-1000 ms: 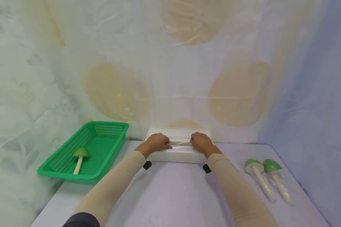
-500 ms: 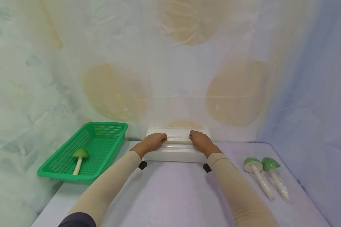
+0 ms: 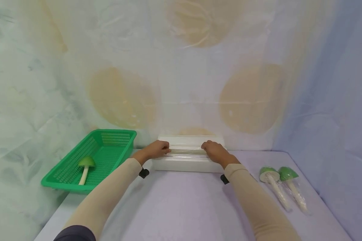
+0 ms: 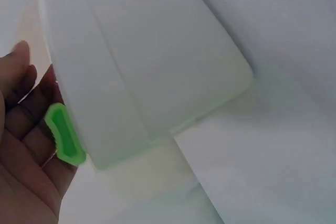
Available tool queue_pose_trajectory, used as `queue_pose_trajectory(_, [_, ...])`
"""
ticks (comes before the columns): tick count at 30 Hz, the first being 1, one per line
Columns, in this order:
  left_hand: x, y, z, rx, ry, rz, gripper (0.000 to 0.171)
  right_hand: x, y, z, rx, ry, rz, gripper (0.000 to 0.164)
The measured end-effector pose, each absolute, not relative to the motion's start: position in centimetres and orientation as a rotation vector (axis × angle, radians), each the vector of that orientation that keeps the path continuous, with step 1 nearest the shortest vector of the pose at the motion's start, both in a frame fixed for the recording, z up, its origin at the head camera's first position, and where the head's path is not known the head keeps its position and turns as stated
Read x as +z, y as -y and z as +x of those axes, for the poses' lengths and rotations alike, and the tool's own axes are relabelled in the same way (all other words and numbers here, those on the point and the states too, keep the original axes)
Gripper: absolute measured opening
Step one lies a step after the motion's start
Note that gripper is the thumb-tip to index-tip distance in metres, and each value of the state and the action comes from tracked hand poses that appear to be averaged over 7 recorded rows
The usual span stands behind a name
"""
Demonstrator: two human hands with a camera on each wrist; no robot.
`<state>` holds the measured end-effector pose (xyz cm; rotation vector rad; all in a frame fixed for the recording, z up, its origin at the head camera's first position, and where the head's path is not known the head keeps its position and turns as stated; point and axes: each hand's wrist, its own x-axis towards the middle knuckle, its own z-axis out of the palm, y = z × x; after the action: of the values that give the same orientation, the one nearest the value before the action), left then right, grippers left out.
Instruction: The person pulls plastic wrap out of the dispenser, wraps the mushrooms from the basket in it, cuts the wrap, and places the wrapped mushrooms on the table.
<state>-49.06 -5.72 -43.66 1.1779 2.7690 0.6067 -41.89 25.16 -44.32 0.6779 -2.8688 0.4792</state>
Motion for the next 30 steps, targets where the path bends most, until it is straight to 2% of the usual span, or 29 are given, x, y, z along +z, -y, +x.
queue_pose_trajectory(5, [-43.4,5.8,-49.2,0.566,-2.741,1.133,0.014,-44.2,-25.3,-41.9,0.509,2.938,0.652,0.036])
queue_pose_trajectory(13, [-42.1,5.7,-49.0,0.405,-2.78,1.227,0.02,-44.1,-25.3,-41.7,0.527,2.956,0.608,0.03])
queue_pose_trajectory(20, [-41.1,5.7,-48.8,0.3,-2.853,1.253,0.03,-43.4,-27.8,-41.9,0.361,2.935,0.574,0.018])
queue_pose_trajectory(24, [-41.1,6.0,-49.0,0.324,-2.933,1.216,0.026,-42.9,-29.4,-41.6,0.344,2.938,0.547,0.011])
queue_pose_trajectory(30, [-42.1,6.9,-49.6,0.416,-2.979,1.201,0.022,-42.7,-30.1,-41.4,0.489,2.956,0.539,0.009])
